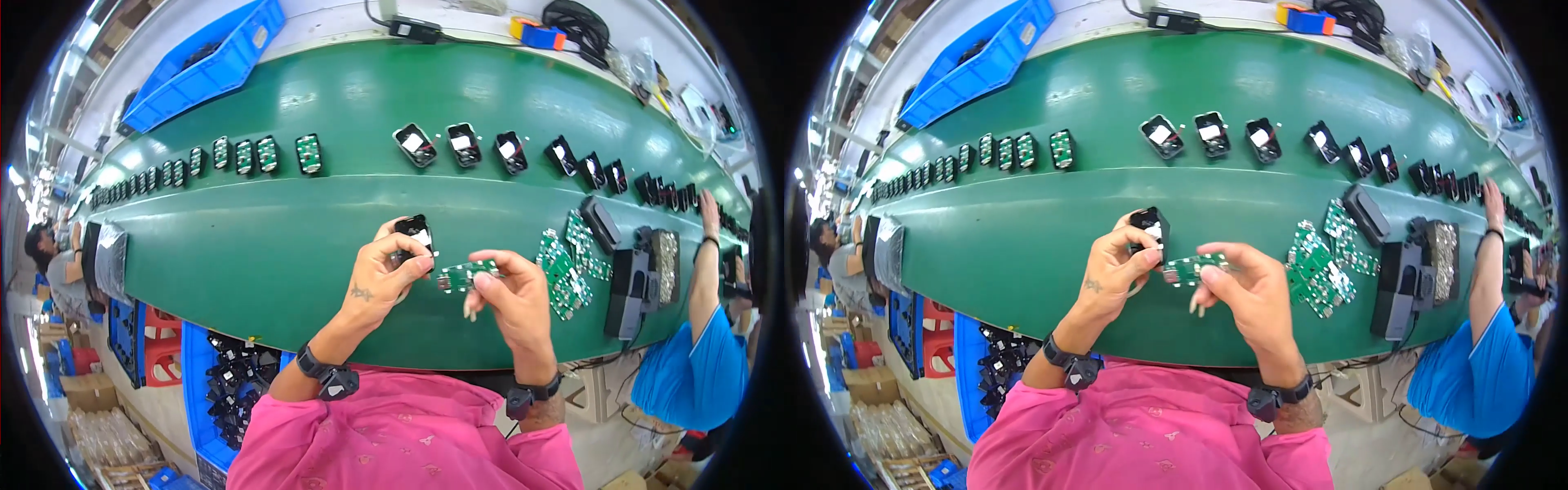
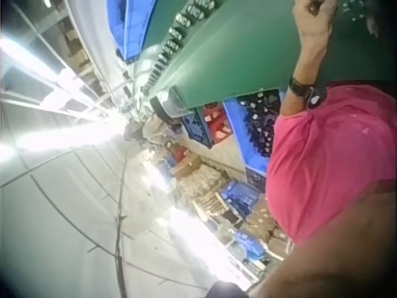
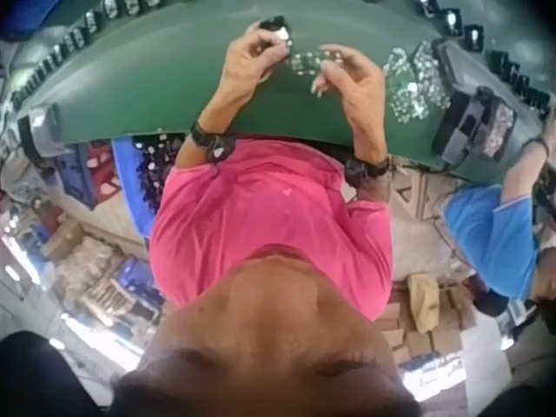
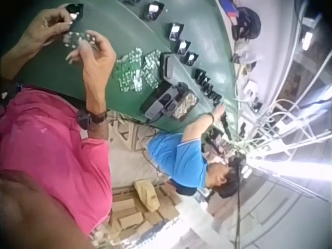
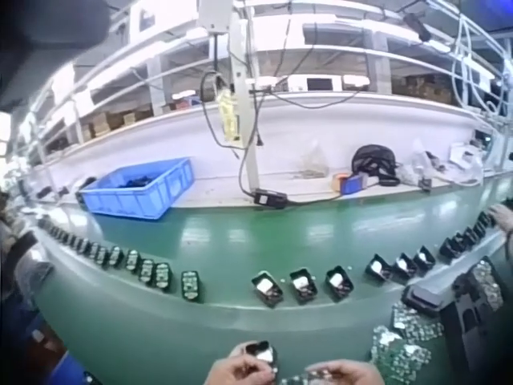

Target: Assembling electronic circuit boards into black plastic enclosures on a production line.

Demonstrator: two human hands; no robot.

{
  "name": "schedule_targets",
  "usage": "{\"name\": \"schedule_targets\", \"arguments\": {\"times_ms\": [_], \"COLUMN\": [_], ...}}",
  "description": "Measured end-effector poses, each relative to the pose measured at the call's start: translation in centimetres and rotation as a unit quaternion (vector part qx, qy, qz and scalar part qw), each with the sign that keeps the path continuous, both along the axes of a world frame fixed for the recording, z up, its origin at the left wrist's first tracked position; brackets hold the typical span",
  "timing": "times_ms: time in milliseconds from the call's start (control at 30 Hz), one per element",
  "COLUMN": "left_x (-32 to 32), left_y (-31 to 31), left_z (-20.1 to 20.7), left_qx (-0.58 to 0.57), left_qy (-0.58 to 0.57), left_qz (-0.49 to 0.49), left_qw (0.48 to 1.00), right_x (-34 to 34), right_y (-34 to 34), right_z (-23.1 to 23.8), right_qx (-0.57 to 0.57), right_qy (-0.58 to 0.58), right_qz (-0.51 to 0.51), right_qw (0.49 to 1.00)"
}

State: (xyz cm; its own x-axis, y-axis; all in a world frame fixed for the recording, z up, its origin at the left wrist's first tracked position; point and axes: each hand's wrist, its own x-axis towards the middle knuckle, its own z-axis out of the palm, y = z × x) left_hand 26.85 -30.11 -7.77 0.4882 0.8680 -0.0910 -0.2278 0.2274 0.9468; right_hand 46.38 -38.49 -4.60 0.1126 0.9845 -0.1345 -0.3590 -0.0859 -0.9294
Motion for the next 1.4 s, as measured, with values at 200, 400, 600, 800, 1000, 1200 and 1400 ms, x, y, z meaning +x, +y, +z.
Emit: {"name": "schedule_targets", "arguments": {"times_ms": [200, 400, 600, 800, 1000, 1200, 1400], "left_x": [0.7, 0.8, 1.2, 1.4, 1.5, 2.8, 3.1], "left_y": [-0.9, -0.7, -0.8, -1.0, -1.1, -1.5, -1.8], "left_z": [-0.1, -0.5, -0.4, -0.1, 1.2, 1.3, 1.0], "left_qx": [0.037, 0.056, 0.184, 0.139, 0.072, 0.019, -0.001], "left_qy": [-0.001, 0.040, 0.083, 0.047, -0.047, -0.029, -0.040], "left_qz": [-0.029, -0.014, 0.029, -0.002, -0.072, -0.021, -0.008], "left_qw": [0.999, 0.998, 0.979, 0.989, 0.994, 0.999, 0.999], "right_x": [-1.5, -1.3, -0.6, -0.4, -0.1, -0.3, 0.3], "right_y": [1.0, 1.1, 1.0, 1.2, 1.6, 1.7, 1.6], "right_z": [-0.2, -0.9, -0.9, -1.0, -1.8, -1.4, -2.6], "right_qx": [0.012, -0.007, -0.007, -0.002, -0.015, 0.012, 0.133], "right_qy": [0.121, 0.044, -0.021, -0.064, -0.073, -0.094, -0.284], "right_qz": [-0.037, -0.010, -0.003, -0.032, -0.045, -0.065, -0.068], "right_qw": [0.992, 0.999, 1.000, 0.997, 0.996, 0.993, 0.947]}}
